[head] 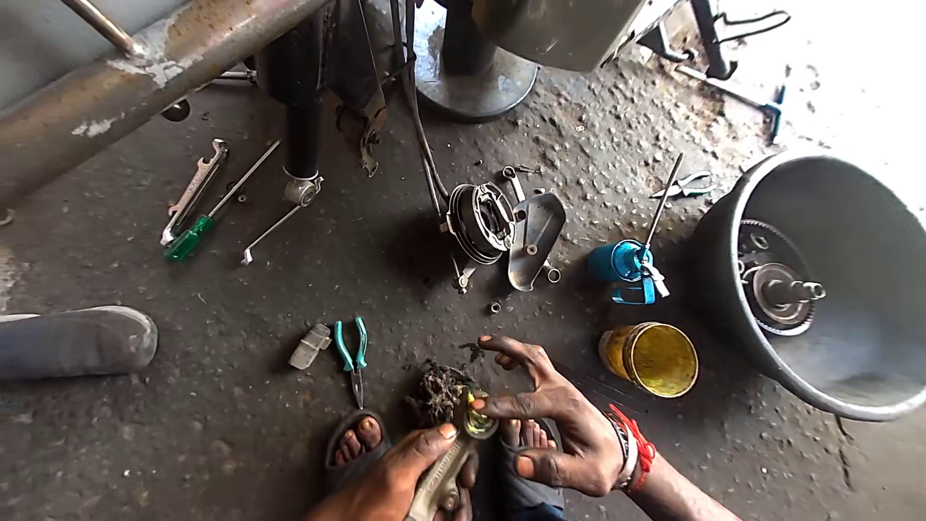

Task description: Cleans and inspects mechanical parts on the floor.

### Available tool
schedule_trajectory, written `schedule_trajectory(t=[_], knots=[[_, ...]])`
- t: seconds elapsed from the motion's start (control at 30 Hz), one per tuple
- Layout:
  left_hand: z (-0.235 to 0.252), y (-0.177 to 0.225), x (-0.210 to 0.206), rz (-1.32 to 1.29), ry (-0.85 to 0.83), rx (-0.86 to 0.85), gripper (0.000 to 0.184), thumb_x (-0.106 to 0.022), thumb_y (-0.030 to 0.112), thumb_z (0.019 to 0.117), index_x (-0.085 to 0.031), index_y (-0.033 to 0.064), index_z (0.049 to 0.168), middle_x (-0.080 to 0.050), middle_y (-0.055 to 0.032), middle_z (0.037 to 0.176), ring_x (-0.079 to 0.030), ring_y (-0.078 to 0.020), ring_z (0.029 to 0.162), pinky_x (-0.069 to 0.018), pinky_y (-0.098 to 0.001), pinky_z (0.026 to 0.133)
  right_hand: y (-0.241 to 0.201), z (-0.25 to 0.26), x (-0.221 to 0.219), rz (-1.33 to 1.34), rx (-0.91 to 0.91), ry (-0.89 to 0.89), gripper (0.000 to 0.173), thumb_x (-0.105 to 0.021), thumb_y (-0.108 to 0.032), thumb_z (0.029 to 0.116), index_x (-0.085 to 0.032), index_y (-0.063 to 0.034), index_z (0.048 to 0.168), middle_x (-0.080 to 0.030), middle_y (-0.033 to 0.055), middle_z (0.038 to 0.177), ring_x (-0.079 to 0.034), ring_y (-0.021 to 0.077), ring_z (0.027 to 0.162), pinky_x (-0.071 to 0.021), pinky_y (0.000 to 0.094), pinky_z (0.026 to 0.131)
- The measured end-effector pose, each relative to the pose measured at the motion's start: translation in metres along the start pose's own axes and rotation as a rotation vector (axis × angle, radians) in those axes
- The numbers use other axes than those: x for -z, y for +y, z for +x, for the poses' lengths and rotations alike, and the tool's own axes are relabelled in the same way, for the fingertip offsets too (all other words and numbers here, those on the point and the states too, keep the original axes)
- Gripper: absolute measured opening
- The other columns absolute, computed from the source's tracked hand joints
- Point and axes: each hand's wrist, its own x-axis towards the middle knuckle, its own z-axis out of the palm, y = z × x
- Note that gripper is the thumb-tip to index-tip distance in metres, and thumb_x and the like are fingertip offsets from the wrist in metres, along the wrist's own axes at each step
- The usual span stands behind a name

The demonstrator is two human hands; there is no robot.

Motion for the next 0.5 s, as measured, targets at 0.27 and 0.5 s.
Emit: schedule_trajectory(t=[0.27, 0.5], knots=[[0.000, -0.004, 0.000, -0.017, 0.010, 0.012, 0.057, -0.025, 0.052, 0.1084, -0.065, 0.0119, 0.102, -0.066, -0.0035, 0.078, -0.063, -0.0120, 0.054, -0.0551, -0.0273, 0.045, 0.002, -0.002, -0.002, 0.075, 0.053, -0.029, 0.051, -0.050, -0.063, 0.0974, -0.078, -0.0246, 0.116, -0.046, 0.0148, 0.156, -0.034, 0.0307, 0.148, -0.0258, 0.0528, 0.120], [0.002, -0.004, 0.002, -0.020, -0.012, 0.008, 0.057, -0.027, 0.054, 0.1081, -0.064, 0.0119, 0.101, -0.066, -0.0034, 0.078, -0.063, -0.0114, 0.054, -0.0552, -0.0266, 0.045, -0.006, -0.003, 0.014, 0.078, -0.028, 0.063, 0.060, -0.044, -0.070, 0.0977, -0.077, -0.0239, 0.119, -0.043, 0.0068, 0.158, -0.035, 0.0244, 0.146, -0.0341, 0.0450, 0.118]])
